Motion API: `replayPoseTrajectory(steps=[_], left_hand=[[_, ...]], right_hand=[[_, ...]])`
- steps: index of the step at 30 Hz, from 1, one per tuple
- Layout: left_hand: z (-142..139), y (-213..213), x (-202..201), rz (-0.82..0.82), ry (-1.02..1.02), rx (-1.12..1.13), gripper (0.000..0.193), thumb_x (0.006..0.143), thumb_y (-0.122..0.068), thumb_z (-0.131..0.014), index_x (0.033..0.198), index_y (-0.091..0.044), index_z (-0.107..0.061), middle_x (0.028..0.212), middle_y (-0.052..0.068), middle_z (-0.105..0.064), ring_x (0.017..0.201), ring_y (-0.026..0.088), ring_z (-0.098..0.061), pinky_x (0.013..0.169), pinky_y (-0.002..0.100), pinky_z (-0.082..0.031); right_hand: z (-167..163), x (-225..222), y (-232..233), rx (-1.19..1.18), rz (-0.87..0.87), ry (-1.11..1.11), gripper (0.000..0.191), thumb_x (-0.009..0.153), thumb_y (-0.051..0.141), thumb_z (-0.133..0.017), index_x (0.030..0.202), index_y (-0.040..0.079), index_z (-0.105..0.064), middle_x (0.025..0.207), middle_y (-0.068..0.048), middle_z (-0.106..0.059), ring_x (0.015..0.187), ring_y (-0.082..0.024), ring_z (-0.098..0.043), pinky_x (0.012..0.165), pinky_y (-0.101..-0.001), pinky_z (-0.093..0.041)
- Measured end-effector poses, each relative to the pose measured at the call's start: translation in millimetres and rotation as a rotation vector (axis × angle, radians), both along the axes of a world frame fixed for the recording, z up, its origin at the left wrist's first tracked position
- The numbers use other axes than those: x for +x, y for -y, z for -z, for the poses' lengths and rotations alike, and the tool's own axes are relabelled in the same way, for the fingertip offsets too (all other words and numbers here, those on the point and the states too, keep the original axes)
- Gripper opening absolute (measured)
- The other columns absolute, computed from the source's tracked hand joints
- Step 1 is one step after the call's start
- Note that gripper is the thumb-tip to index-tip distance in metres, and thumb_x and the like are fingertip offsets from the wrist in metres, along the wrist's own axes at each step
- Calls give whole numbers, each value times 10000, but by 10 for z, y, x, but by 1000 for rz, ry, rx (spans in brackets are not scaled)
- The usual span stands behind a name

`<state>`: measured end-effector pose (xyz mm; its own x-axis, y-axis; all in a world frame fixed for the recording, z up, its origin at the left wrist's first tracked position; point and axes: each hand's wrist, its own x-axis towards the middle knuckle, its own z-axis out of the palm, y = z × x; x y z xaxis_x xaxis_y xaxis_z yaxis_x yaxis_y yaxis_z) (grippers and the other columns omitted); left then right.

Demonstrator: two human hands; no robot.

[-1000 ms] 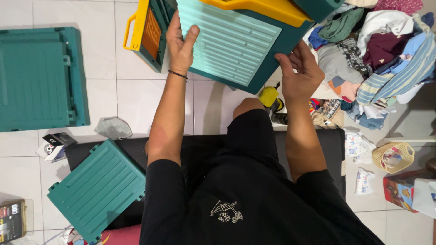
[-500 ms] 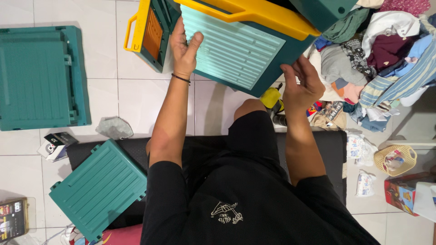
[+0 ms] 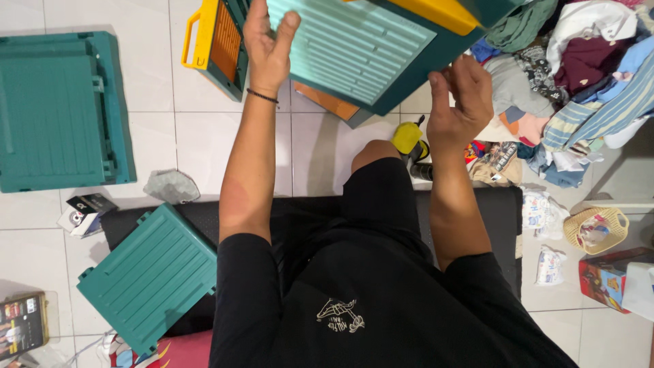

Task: The person sits on the floor and wipes plastic drawer panels with a yellow cloth, then fits the panels and doors onto a teal and yellow plastic drawer cabinet, pressing parts together and attaching a large side panel at the end.

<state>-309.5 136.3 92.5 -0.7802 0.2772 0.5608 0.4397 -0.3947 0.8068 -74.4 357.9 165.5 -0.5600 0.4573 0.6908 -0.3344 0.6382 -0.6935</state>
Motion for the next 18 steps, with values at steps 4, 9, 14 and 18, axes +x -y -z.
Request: replayPoseTrajectory(steps=[4,9,14,18], left_hand=[[-15,36,-35,-34,20,-16,455,1096,-186,-749,1470,0,-568,1341,81,-659,1228,149,-585,1047,276,-449],[-54,10,16,-99,-81,1,535,1080,-202,-744,1517,-6,-505,1489,87,-598,1342,166,-545,1185,284,-393],[-39,-42,15,-14,6,67,581,1063,-212,-759,1532,0,-490,1472,94,-615,1326,172,-557,1167,294,-413],[-49,-50,37,39,49,97,583,1069,-226,-757,1533,7,-491,1462,100,-624,1304,173,-580,1153,297,-433]], right_hand=[[140,12,-55,-9,-14,11,396,1024,-161,-698,1396,-63,-601,1318,-155,-562,1104,-193,-685,968,-309,-632],[572,86,-171,-203,-76,101,273,1037,-139,-681,1280,-46,-600,1218,-117,-593,1091,-169,-704,976,-305,-616],[1118,118,-45,-307,-115,415,365,913,-79,-764,1238,-23,-607,1076,-67,-672,956,-157,-716,787,-275,-578],[1371,15,59,-104,-26,468,405,830,-44,-851,1178,-4,-647,1055,-93,-655,923,-196,-693,804,-307,-592]])
